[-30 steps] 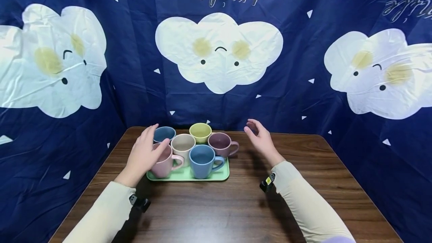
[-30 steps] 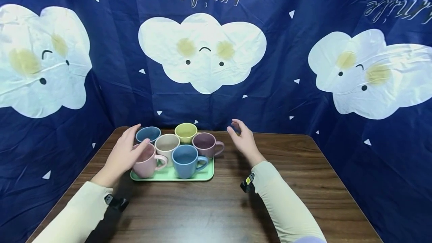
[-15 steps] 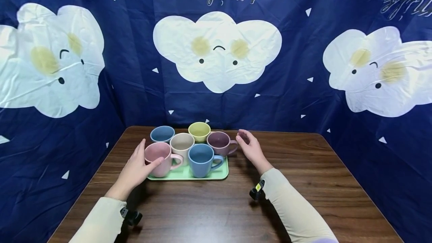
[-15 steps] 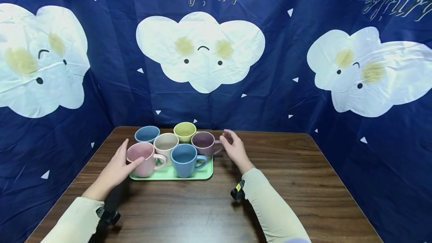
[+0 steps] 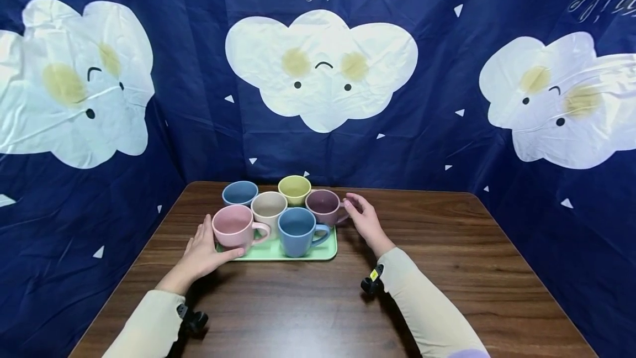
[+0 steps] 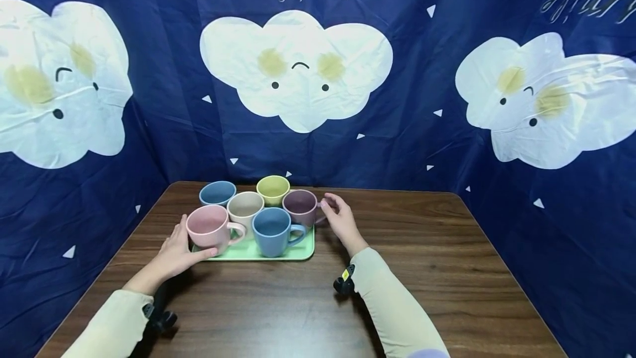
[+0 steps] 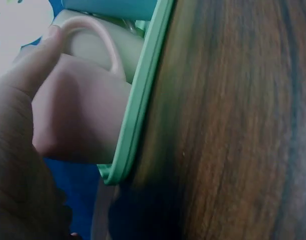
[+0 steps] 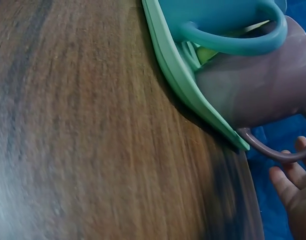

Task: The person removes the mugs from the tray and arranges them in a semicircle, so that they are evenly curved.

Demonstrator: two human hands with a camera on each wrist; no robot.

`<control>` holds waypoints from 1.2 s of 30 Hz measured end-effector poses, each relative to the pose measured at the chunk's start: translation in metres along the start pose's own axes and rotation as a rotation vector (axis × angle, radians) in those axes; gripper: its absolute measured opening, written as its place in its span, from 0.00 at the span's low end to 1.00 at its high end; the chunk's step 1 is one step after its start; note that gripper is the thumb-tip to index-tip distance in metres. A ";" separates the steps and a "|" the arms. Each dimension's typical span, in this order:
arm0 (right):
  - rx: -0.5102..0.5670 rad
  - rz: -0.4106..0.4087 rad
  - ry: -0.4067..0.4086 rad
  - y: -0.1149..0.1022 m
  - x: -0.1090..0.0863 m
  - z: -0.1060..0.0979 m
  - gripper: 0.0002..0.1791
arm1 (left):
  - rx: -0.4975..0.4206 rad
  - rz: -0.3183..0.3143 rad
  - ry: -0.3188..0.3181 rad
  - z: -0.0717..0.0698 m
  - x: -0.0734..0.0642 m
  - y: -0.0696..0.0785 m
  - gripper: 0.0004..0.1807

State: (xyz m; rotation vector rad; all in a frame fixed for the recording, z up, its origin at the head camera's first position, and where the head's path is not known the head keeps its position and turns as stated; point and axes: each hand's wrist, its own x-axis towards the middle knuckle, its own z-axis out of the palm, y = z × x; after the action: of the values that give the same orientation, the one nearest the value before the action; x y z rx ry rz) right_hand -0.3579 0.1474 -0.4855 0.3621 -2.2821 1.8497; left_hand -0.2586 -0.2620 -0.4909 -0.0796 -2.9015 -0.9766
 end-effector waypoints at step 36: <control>0.271 0.178 -0.060 0.015 0.005 0.013 0.09 | 0.084 -0.107 -0.196 0.021 0.011 -0.017 0.75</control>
State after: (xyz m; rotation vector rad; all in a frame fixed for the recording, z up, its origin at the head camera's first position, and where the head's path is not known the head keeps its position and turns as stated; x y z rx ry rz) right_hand -0.3669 0.1373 -0.5004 0.2610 -2.1656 2.2748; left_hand -0.2716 -0.2625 -0.5169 -0.0158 -3.1519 -0.9088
